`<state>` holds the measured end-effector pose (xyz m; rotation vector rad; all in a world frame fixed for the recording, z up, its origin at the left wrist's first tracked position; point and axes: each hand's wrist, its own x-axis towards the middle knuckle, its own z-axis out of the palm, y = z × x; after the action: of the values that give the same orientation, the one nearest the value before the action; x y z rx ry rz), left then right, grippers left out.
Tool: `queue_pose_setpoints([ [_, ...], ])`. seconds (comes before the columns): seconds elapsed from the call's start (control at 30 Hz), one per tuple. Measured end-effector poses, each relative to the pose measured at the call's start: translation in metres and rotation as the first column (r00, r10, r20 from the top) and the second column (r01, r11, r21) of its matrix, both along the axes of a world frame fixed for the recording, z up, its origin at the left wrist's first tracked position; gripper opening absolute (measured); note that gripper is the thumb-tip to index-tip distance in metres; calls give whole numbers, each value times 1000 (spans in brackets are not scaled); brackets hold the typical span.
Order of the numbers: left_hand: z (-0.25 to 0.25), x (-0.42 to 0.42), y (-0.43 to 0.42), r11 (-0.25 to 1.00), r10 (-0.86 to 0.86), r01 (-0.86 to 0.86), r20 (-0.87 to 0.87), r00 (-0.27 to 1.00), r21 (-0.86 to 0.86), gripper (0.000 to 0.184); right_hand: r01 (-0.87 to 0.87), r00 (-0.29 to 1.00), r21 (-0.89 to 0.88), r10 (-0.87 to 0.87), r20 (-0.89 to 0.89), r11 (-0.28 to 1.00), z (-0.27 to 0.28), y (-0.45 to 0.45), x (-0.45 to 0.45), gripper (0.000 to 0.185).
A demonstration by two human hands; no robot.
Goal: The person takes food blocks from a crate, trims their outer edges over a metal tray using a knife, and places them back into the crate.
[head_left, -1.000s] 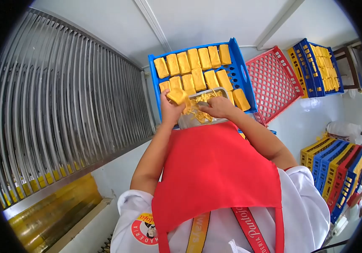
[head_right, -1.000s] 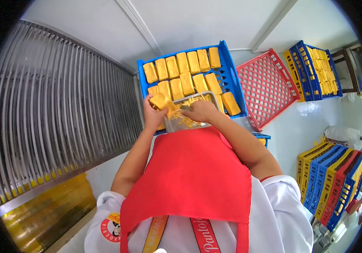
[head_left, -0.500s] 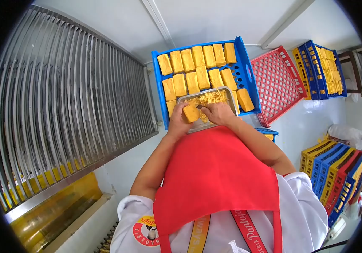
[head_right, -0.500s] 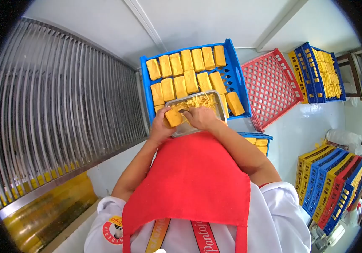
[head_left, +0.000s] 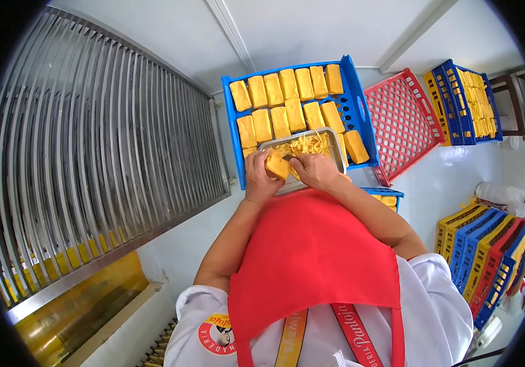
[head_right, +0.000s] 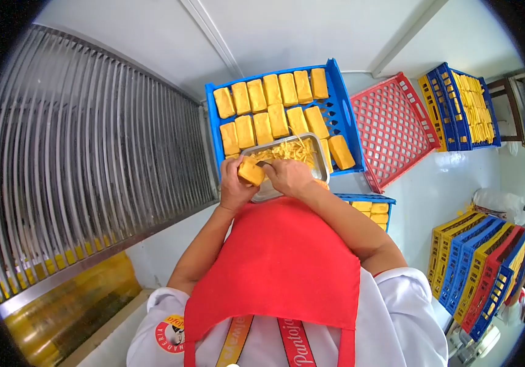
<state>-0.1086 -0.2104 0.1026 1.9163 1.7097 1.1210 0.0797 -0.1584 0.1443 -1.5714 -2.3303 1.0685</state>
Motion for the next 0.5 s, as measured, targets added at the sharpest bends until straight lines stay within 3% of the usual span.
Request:
queue_pose_setpoints([
  [0.1,0,0,2,1000,13,-12,-66,998,15,81,19,999,56,-21,30,998,9,-1,-5,44],
  [0.2,-1,2,2,996,14,-5,-94,995,91,80,-72,996,36,70,48,997,19,-1,-4,45],
  [0.27,-1,4,3,989,25,-12,-88,996,147,76,-31,999,-139,32,8,990,15,1,-3,48],
  [0.37,1,6,4,982,11,12,-120,993,191,73,-26,995,-253,0,-105,967,-5,3,-2,55],
  [0.5,1,2,6,981,-33,65,-172,985,184,73,73,988,-382,-119,-97,921,-20,7,-1,66],
])
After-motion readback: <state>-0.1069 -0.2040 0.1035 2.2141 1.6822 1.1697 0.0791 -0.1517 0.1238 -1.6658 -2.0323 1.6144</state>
